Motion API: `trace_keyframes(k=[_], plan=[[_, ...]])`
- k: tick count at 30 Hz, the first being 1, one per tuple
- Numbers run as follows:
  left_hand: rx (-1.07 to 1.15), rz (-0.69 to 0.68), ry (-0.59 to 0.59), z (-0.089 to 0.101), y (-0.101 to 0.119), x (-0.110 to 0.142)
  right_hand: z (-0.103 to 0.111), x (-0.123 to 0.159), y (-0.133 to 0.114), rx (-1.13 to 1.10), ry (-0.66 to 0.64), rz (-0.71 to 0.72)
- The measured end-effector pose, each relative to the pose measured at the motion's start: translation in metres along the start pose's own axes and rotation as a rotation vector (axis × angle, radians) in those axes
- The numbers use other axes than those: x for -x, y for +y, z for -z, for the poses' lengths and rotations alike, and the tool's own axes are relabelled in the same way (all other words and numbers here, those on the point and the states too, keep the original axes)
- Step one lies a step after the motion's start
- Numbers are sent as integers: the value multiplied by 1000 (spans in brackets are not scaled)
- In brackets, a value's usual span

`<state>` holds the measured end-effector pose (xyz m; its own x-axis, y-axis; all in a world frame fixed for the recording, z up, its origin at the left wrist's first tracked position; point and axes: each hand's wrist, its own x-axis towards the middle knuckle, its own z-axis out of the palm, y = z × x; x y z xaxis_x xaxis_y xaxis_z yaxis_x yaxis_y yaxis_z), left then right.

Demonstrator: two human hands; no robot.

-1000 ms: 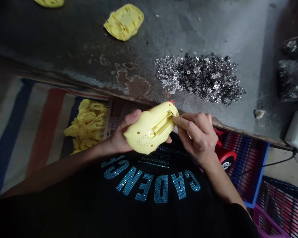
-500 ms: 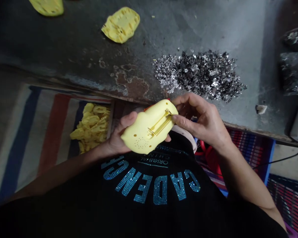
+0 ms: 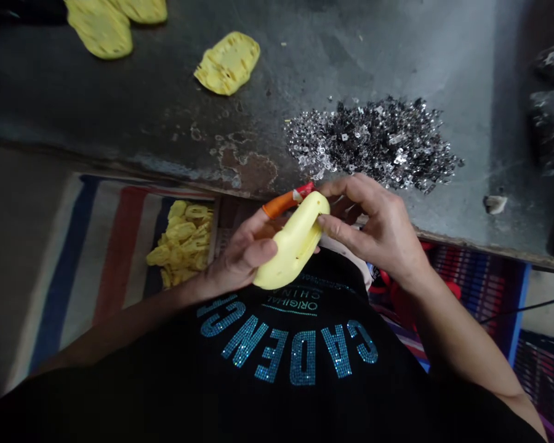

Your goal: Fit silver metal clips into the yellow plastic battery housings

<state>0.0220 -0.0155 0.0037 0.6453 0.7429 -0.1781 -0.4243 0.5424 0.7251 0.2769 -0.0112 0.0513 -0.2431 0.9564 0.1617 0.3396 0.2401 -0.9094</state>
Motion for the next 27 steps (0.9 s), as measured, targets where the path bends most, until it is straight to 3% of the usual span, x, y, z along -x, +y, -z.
trace_keyframes(k=[4, 7, 10, 13, 22, 27], plan=[[-418, -134, 17, 3, 0, 8, -12, 9, 11, 33, 91, 112], [-760, -354, 50, 6, -2, 12, -26, 18, 25, 60, 220, 254], [-940, -601, 46, 5, -3, 11, -37, 25, 37, 103, 310, 369], [-1060, -757, -23, 3, 2, 10, -40, 27, 42, 112, 354, 424], [-1131, -823, -38, 5, 6, 13, -38, 24, 42, 164, 366, 483], [-1148, -817, -60, 6, 8, 12, -37, 26, 44, 161, 347, 430]])
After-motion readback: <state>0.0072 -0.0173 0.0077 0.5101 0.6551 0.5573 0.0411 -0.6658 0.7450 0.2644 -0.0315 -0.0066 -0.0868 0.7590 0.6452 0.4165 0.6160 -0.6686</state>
